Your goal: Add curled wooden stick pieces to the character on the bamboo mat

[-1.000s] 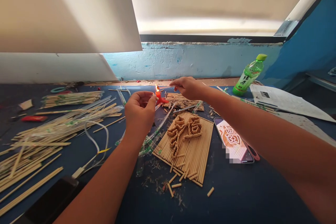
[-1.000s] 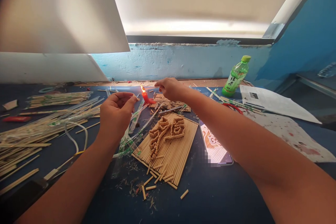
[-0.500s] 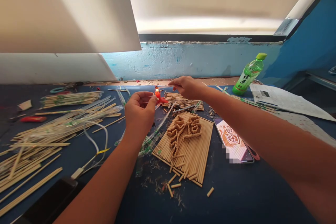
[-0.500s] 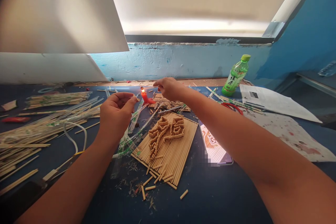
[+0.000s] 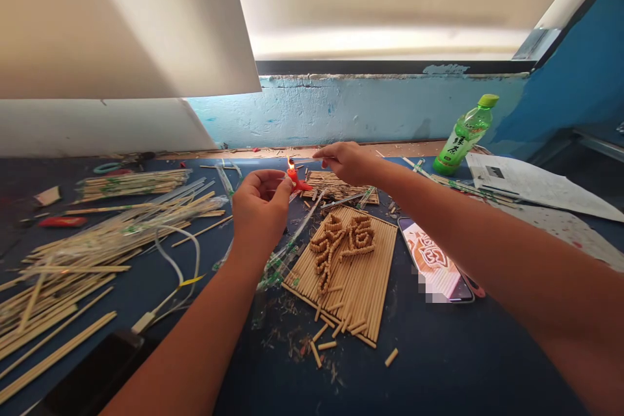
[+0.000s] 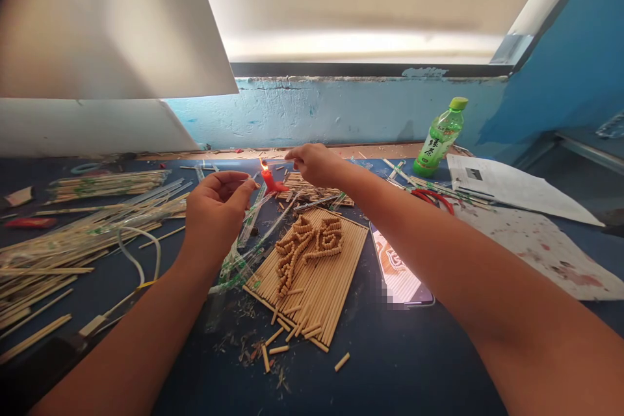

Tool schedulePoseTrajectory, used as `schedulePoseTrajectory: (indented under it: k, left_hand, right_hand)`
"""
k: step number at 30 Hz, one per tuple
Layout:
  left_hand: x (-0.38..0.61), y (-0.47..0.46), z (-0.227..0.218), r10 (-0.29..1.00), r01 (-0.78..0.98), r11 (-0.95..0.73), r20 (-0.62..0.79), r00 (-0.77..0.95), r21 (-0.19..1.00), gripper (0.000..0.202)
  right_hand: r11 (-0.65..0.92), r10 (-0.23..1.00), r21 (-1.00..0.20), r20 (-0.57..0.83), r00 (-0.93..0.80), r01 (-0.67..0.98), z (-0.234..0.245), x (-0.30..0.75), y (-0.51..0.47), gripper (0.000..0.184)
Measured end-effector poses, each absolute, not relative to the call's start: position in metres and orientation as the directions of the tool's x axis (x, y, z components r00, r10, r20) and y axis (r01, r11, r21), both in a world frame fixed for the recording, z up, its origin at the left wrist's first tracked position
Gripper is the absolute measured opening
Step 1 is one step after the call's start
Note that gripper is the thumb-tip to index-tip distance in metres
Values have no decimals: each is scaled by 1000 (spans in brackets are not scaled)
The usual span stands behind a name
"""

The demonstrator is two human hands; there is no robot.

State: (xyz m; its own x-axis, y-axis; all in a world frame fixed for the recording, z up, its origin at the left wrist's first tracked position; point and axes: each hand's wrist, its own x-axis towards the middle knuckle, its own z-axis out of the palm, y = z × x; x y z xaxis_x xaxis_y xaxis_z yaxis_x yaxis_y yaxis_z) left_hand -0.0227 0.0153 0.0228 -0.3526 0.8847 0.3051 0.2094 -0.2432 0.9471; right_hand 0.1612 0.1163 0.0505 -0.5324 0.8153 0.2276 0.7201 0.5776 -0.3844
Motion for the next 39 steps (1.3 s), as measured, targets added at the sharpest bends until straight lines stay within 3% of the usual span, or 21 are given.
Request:
schedulePoseTrajectory:
  k: [3, 7, 12, 16, 19, 29, 32, 36, 39]
  left_hand:
    - [-24, 16, 21, 892, 217, -237, 301, -337, 947, 26]
    - [-24, 14, 22, 900, 255, -235, 308, -307, 938, 25]
    - [-20, 10, 24, 912, 304, -232, 315, -261, 924, 21]
    - [-14, 4, 24, 948, 331, -186, 257, -185, 925, 23]
    - [-8, -1, 23, 966, 366, -153, 217, -140, 918, 24]
    - [-8, 3, 18, 975, 353, -133, 186, -122, 926, 21]
    - [-8, 4, 17, 977, 339, -112, 165, -132, 934, 23]
    - [-6, 2, 18, 978, 311, -104, 154, -141, 945, 23]
    - [-3, -1, 21, 982, 286, -93, 135, -133, 954, 23]
  right_hand:
    - [545, 835, -459, 225, -502, 702, 49, 166, 116, 36]
    - [418, 892, -700, 196, -407, 579, 47, 181, 105, 35]
    - [87, 979, -973, 44, -198, 212, 43, 215, 66, 26]
    - [-84, 988, -991, -70, -134, -106, 33, 241, 38, 18]
    - [-119, 986, -973, -91, -143, -196, 22, 253, 29, 15]
    - [-172, 976, -983, -161, -150, -63, 9, 267, 24, 21]
    - [-108, 980, -994, -110, -167, 22, 7, 268, 24, 23]
    - [63, 992, -960, 31, -122, 273, 4, 267, 21, 28]
    - [11, 976, -970, -42, -212, 242, 6, 263, 16, 33]
